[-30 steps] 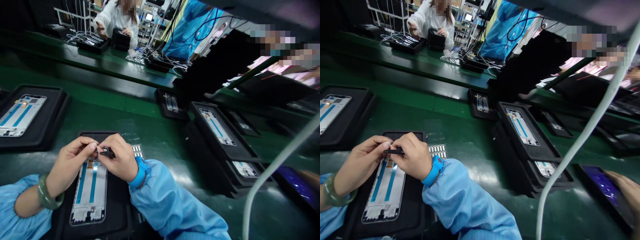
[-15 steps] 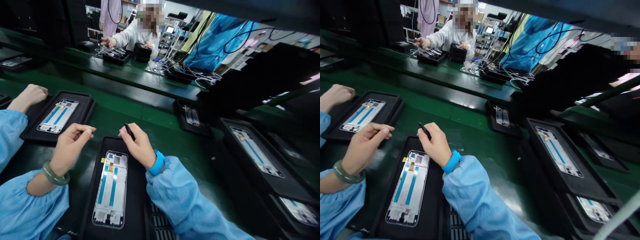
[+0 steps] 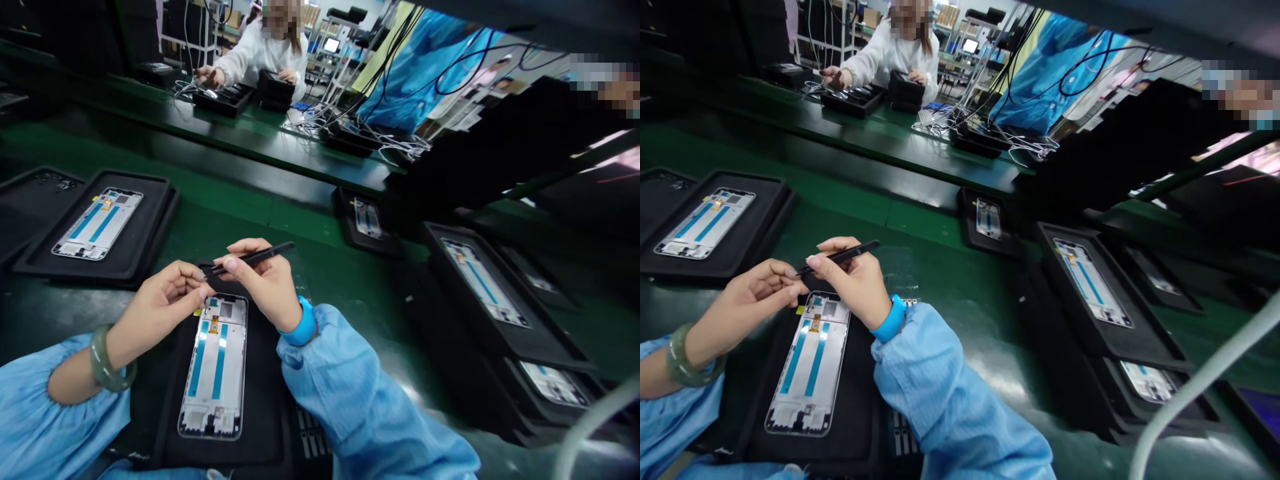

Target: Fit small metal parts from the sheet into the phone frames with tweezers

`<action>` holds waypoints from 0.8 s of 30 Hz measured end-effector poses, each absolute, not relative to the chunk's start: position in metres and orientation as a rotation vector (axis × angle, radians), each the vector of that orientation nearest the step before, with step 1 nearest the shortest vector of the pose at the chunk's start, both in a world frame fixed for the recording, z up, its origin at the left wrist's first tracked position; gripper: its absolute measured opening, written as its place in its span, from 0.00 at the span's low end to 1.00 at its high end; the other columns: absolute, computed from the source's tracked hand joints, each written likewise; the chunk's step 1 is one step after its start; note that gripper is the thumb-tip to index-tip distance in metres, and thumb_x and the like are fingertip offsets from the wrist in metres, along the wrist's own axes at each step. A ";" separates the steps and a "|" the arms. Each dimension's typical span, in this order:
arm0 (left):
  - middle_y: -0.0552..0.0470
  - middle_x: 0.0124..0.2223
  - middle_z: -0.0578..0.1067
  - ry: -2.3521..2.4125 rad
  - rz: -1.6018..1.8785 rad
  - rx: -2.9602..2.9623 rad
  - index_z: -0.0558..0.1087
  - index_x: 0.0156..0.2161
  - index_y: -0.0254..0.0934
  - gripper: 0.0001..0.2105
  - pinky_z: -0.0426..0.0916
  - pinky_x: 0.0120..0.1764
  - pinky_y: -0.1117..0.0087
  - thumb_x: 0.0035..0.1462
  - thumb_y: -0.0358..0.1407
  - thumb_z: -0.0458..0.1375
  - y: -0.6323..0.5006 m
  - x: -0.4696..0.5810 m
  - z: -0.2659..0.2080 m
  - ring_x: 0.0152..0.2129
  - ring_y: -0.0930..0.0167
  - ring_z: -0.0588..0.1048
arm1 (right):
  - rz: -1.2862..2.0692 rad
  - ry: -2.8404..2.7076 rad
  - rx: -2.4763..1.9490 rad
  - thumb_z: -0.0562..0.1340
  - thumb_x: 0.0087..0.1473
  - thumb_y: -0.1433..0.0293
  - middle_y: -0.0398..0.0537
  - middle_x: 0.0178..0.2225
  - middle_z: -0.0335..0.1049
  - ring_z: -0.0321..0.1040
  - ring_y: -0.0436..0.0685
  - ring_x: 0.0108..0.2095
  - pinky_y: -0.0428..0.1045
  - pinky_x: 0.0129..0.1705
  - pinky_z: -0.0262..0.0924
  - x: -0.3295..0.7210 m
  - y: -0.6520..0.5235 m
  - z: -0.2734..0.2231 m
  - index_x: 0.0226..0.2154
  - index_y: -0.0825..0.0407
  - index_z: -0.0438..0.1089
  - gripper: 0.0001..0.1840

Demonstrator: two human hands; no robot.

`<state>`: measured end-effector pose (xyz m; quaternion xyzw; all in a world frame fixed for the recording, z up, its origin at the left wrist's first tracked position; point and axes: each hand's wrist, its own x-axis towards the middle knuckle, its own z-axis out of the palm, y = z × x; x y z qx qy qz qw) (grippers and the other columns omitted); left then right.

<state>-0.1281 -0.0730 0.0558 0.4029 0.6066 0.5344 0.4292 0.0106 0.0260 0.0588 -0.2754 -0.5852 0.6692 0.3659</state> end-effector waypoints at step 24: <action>0.53 0.24 0.71 1.263 1.174 0.883 0.73 0.32 0.34 0.14 0.65 0.23 0.75 0.51 0.46 0.63 -0.076 -0.133 0.049 0.19 0.77 0.67 | 1.480 -1.448 -0.721 0.68 0.48 0.63 0.44 0.31 0.74 0.76 0.54 0.32 0.52 0.36 0.75 0.013 0.014 0.060 0.31 0.50 0.72 0.09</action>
